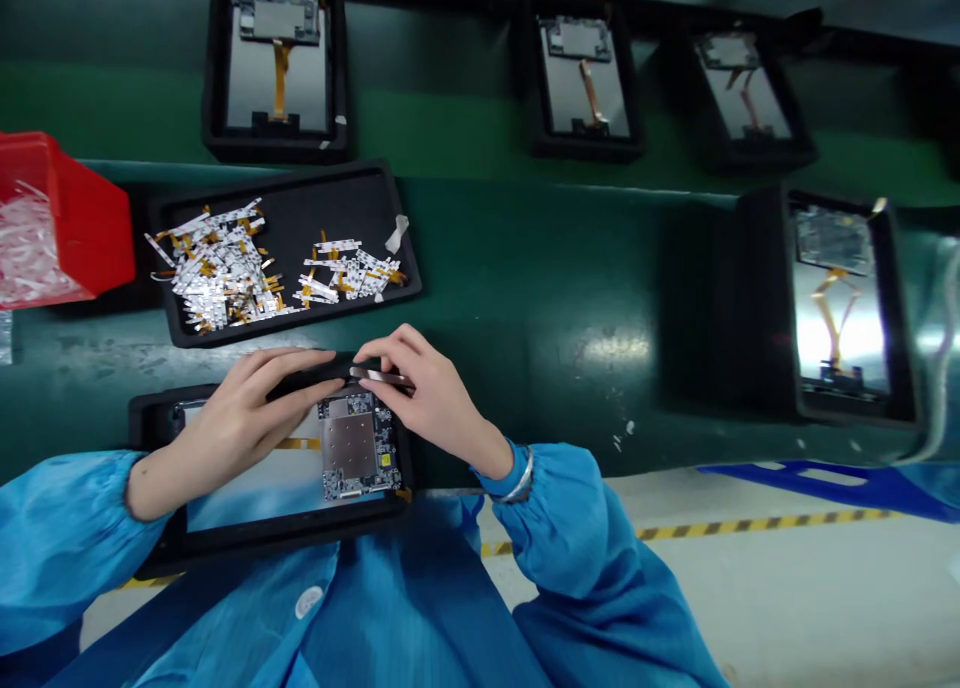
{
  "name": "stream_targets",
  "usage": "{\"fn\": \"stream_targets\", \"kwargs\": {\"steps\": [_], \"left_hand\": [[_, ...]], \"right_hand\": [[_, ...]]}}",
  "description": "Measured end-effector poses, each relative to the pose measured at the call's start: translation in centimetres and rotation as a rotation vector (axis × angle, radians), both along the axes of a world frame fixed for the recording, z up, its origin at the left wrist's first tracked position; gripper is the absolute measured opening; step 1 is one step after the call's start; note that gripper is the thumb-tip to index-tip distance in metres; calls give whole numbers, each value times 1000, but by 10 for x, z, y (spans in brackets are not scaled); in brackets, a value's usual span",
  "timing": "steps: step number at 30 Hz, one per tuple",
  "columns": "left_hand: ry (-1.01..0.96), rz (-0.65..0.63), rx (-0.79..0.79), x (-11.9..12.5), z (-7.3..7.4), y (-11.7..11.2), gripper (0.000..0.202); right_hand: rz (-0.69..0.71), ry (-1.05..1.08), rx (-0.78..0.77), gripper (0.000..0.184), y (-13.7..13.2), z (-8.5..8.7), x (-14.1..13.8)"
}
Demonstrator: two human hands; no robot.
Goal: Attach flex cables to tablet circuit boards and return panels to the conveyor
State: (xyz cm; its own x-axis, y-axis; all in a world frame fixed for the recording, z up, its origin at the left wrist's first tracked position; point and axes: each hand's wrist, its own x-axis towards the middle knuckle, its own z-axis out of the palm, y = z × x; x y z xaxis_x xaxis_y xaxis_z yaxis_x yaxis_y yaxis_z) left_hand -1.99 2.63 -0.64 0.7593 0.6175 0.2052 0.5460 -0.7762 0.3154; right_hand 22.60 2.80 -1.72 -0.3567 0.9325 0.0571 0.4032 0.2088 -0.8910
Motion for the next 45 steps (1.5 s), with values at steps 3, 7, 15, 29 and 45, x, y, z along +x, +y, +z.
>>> {"fn": "stream_targets", "kwargs": {"steps": [3,7,15,29,45], "left_hand": [[37,-35,53,2,2,1,36],[55,-39,49,3,4,2,35],[-10,11,-133,5,6,2,35],[236,-193,104,0,7,12,50],[-99,31,-156,32,6,19,19]], "right_hand": [[5,86,-228,18,8,4,-1],[44,74,-298,19,17,7,-2],[-103,265,-186,12,15,22,18],[-133,513,-503,49,15,4,6],[-210,534,-471,48,12,2,1]]}}
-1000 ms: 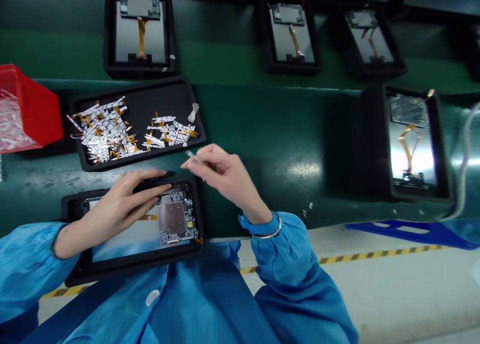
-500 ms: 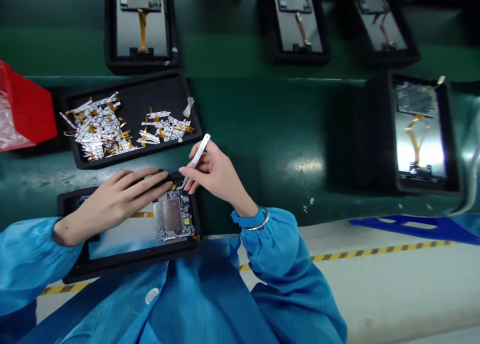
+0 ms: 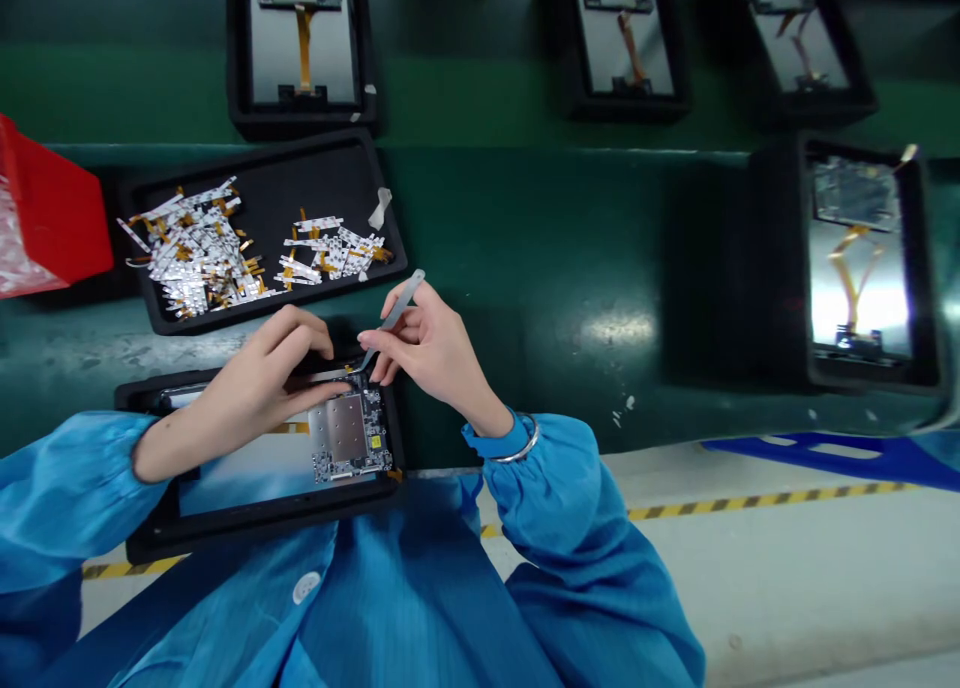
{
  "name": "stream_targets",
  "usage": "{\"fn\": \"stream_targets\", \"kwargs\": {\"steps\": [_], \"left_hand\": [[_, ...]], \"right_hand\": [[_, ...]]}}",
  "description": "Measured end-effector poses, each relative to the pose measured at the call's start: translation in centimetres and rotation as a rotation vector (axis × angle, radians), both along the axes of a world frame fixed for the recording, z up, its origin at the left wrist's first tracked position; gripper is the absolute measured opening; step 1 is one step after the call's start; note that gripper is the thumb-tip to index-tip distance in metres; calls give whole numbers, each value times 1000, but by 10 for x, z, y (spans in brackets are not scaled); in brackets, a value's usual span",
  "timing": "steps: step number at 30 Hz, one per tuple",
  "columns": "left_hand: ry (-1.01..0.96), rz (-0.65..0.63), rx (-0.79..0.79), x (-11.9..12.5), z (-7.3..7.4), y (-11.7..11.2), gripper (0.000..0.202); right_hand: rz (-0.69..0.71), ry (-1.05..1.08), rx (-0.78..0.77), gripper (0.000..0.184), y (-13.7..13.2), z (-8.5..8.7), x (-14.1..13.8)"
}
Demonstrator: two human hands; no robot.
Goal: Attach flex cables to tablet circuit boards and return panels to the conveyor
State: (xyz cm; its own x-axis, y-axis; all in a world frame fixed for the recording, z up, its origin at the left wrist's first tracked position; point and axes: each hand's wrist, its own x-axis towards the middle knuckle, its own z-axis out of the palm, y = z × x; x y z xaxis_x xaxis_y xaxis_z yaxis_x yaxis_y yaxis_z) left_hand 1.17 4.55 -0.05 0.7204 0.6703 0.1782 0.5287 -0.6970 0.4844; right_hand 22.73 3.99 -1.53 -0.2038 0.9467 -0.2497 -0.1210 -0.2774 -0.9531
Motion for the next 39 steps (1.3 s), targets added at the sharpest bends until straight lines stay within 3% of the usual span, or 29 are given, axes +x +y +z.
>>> {"fn": "stream_targets", "kwargs": {"steps": [3,8,13,17,26,30,39], "left_hand": [[-53,32,-145,8,-1,6,19],[-81,17,-135,9,1,9,11],[-15,-27,27,-1,8,1,2],[80,-160,176,-9,11,-12,16],[161,-204,288,-15,8,-22,27],[205,-160,340,-14,6,-30,30],[144,-112,278,-17,5,-34,30]], "right_hand": [[7,-2,-5,50,0,0,0],[0,28,6,51,1,0,0],[-10,29,19,48,0,1,-1],[-6,15,34,45,0,2,-1],[-5,5,62,42,-1,3,0],[-1,-18,62,41,-1,4,0],[16,7,69,42,-1,2,1]]}}
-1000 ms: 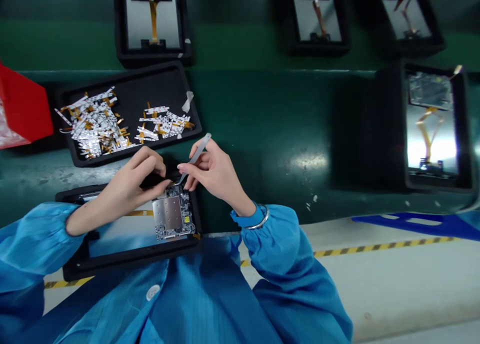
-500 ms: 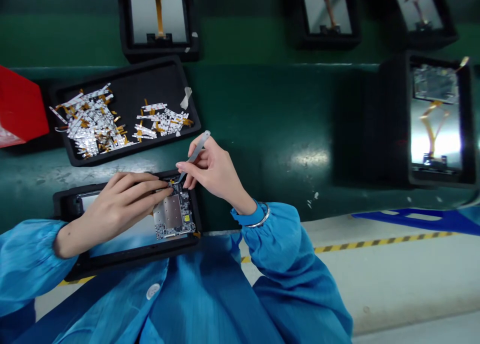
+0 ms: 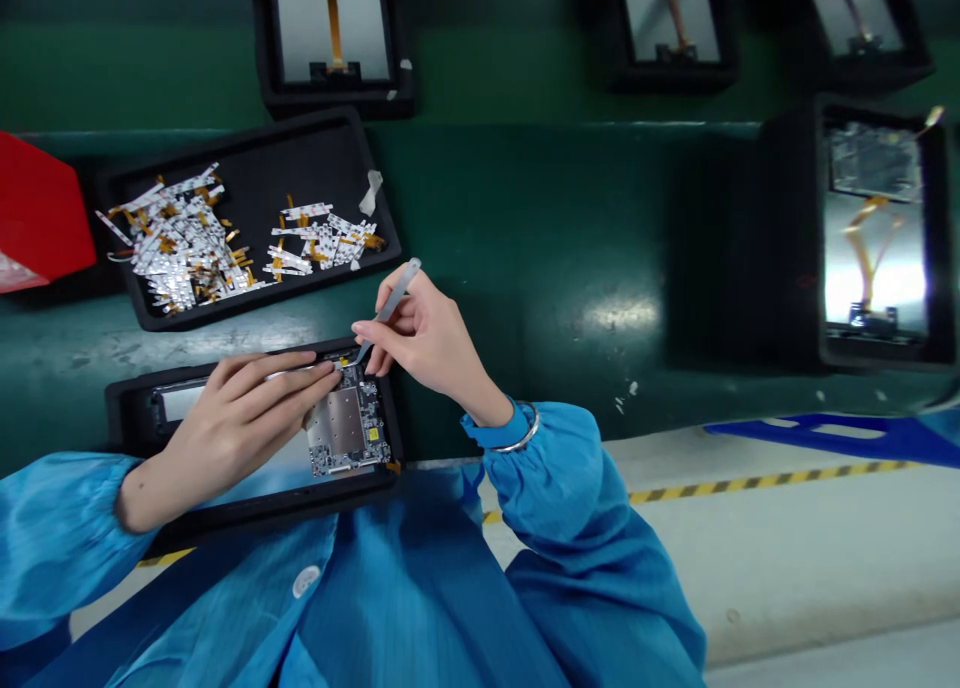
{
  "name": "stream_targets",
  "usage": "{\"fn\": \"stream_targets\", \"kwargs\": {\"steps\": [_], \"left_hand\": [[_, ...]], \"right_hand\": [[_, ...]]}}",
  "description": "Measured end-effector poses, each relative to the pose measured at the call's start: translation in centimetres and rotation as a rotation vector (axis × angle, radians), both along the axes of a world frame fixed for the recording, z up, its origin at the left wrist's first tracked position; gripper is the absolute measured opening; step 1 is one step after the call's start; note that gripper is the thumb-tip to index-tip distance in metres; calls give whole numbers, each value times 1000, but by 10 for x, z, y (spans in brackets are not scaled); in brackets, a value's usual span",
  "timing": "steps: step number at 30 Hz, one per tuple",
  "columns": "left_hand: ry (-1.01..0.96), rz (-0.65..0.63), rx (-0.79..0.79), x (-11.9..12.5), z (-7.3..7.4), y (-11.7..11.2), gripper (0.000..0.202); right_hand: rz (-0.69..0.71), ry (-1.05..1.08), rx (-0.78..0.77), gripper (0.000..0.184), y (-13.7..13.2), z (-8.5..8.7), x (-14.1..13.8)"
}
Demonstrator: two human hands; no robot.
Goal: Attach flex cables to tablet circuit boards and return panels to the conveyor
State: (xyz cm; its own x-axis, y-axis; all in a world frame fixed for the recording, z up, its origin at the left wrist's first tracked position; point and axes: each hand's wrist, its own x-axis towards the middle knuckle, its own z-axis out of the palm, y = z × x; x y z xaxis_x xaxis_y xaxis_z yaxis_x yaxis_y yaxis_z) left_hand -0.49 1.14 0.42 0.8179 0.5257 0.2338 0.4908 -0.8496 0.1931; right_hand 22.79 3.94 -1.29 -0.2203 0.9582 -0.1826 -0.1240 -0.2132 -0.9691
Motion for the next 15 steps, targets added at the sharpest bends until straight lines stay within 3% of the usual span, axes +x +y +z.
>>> {"fn": "stream_targets", "kwargs": {"steps": [15], "left_hand": [[74,6,16,-1,-4,0,38]], "right_hand": [[22,-81,39,37,0,3,0]]}}
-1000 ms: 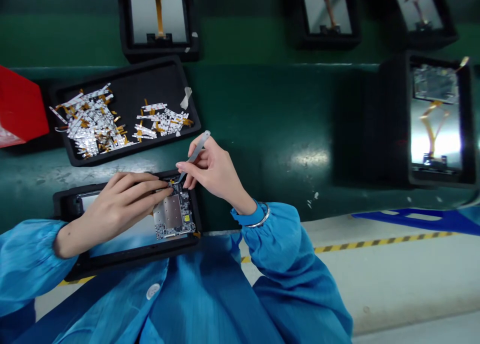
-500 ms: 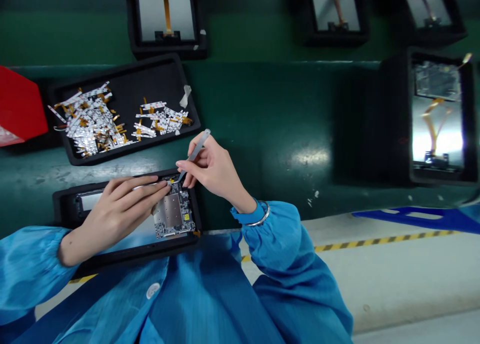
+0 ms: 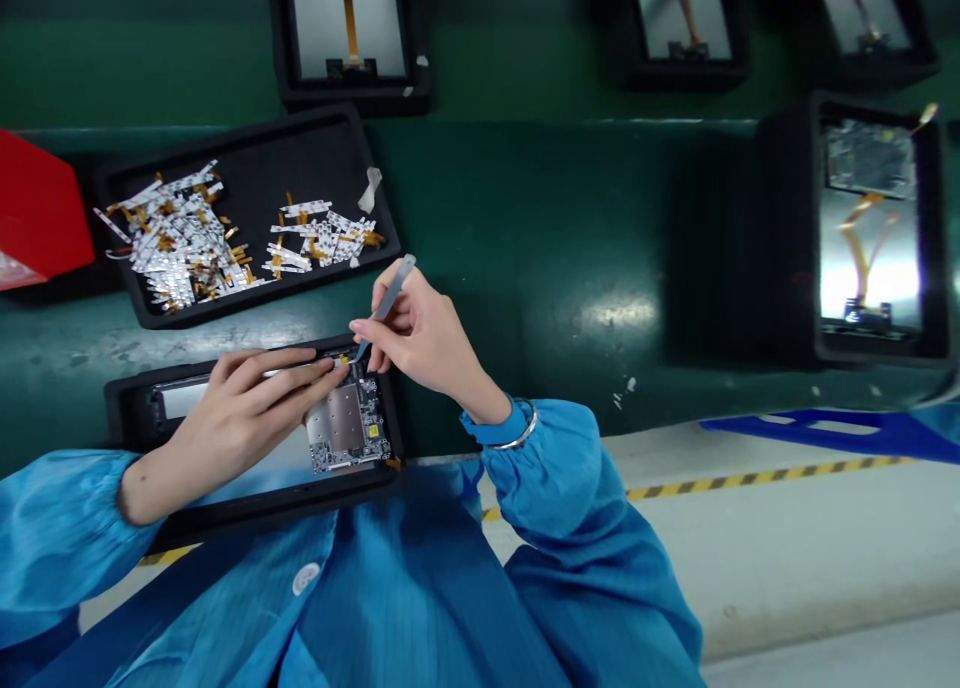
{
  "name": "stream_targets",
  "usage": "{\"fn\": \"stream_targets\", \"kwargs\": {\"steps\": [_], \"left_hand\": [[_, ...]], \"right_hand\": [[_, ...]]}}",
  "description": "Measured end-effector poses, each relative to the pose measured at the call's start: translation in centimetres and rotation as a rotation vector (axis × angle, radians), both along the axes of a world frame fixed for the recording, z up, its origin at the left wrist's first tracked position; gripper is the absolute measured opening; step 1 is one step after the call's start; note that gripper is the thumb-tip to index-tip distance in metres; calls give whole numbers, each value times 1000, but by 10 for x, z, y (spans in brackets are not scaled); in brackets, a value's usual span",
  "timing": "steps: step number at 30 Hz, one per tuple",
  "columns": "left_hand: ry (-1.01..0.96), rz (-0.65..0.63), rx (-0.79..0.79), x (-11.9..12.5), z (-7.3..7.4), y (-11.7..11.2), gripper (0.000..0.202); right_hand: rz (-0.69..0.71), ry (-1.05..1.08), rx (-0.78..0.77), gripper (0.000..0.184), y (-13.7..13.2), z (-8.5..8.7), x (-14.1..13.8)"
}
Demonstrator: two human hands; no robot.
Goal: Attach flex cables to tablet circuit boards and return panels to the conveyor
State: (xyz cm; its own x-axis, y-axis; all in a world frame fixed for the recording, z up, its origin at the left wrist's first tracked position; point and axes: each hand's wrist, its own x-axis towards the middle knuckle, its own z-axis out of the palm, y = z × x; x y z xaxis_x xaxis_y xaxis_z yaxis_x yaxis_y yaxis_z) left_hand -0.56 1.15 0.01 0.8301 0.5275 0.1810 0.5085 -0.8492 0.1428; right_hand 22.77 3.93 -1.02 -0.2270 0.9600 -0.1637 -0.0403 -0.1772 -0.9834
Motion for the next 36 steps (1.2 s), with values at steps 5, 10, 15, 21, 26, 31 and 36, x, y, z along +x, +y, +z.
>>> {"fn": "stream_targets", "kwargs": {"steps": [5,10,15,21,26,31,36], "left_hand": [[41,-45,13,-5,1,4,38],[65,-69,16,-6,0,4,40],[16,-70,-59,-6,-3,2,36],[-122,-26,-289,-8,-4,10,34],[-90,-16,-177,-4,-4,8,32],[7,-77,-29,-6,-6,5,38],[-5,-43,28,6,3,-8,31]], "right_hand": [[-16,11,-20,43,1,1,-3],[-187,6,85,32,-14,11,11],[-167,-209,82,39,-64,23,32],[-112,-481,142,11,-132,7,19],[-292,-474,175,10,-152,-8,0],[-343,-524,333,7,-152,-11,-7],[-266,-621,575,14,-157,-20,-9]]}}
